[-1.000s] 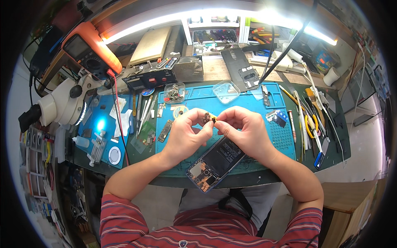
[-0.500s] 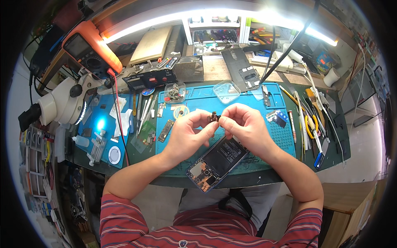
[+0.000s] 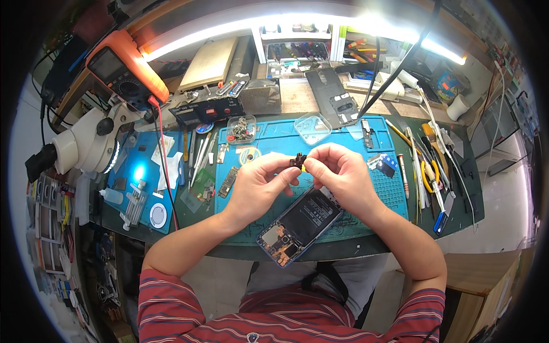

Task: The person works on a disassembled smartphone at a cluttered workbench. They use a hot air gun, tweezers, and a screwdriver to remove and reattach small components and ribbon cables, then connect a USB cable to the device.

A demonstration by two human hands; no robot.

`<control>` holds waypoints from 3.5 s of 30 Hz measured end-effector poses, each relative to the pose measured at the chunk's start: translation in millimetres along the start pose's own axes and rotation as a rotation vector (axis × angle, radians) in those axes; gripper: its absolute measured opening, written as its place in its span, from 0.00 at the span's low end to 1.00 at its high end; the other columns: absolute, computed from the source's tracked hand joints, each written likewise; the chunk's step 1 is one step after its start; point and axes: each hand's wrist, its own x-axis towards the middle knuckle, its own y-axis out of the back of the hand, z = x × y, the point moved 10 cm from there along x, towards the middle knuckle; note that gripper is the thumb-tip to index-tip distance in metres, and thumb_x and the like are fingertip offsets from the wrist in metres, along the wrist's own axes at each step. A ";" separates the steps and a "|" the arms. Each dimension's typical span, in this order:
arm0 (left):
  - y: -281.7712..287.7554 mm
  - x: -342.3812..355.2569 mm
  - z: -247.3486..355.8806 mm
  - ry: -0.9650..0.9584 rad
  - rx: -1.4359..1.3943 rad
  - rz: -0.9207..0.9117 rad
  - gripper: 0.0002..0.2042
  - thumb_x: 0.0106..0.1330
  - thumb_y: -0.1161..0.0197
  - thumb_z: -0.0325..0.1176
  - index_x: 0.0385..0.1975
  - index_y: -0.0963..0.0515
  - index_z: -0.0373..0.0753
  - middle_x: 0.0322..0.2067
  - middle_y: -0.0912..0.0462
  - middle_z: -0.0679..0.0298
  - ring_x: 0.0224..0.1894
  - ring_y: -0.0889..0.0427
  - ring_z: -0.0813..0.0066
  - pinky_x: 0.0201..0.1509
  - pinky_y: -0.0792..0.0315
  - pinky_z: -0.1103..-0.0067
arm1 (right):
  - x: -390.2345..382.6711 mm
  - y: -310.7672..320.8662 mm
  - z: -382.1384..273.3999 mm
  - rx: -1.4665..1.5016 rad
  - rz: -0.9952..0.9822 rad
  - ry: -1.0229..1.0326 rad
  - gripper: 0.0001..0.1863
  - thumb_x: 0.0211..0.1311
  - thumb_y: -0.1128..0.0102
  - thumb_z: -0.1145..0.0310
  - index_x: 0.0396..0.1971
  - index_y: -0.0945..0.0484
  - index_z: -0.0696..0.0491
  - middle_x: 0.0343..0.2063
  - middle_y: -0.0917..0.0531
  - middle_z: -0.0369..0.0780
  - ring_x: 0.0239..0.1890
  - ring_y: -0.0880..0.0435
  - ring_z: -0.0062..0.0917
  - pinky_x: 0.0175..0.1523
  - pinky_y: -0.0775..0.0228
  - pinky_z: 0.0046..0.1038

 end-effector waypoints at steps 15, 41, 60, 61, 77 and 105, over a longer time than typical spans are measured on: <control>-1.3 0.4 3.7 -0.046 0.027 0.001 0.10 0.79 0.37 0.27 0.53 0.16 0.30 0.41 0.15 0.61 0.38 0.13 0.78 0.41 0.18 0.81 | -1.3 2.3 -1.1 -0.049 0.066 0.039 0.09 0.73 0.31 0.68 0.44 0.14 0.58 0.34 0.12 0.32 0.33 0.20 0.10 0.39 0.25 0.19; 2.1 -1.4 5.1 -0.065 -0.045 0.087 0.06 0.75 0.33 0.24 0.47 0.19 0.33 0.41 0.11 0.61 0.44 0.10 0.77 0.37 0.16 0.82 | -2.2 3.1 -3.7 -0.037 0.064 0.007 0.12 0.71 0.28 0.68 0.47 0.13 0.59 0.37 0.10 0.34 0.36 0.15 0.12 0.43 0.22 0.20; 7.9 -13.8 53.8 -0.540 0.283 0.183 0.08 0.65 0.27 0.18 0.41 0.15 0.37 0.46 0.12 0.60 0.47 0.10 0.72 0.46 0.13 0.77 | -16.4 -12.5 -58.5 -0.241 0.044 0.393 0.17 0.60 0.29 0.82 0.49 0.14 0.56 0.42 0.16 0.37 0.35 0.15 0.17 0.38 0.20 0.22; 7.0 -17.5 63.0 -0.617 0.366 0.184 0.09 0.64 0.27 0.18 0.41 0.14 0.37 0.47 0.12 0.59 0.48 0.10 0.70 0.48 0.13 0.76 | -15.5 -12.5 -58.0 -0.279 0.028 0.406 0.19 0.61 0.31 0.83 0.52 0.16 0.55 0.44 0.17 0.37 0.36 0.15 0.18 0.39 0.19 0.23; -2.5 -30.0 77.0 -0.825 0.348 0.098 0.11 0.61 0.27 0.14 0.40 0.17 0.33 0.46 0.12 0.54 0.51 0.09 0.57 0.55 0.13 0.68 | -27.4 -10.9 -75.6 -0.410 0.051 0.677 0.10 0.61 0.27 0.82 0.41 0.14 0.53 0.40 0.13 0.38 0.36 0.11 0.22 0.37 0.17 0.24; -75.0 -68.1 43.6 -0.175 1.182 -0.220 0.50 0.57 0.19 0.48 0.72 0.37 0.23 0.57 0.23 0.44 0.61 0.24 0.47 0.67 0.28 0.63 | -78.0 94.7 -9.0 -0.178 0.207 -0.079 0.11 0.71 0.30 0.69 0.49 0.13 0.57 0.38 0.11 0.34 0.40 0.13 0.15 0.41 0.21 0.21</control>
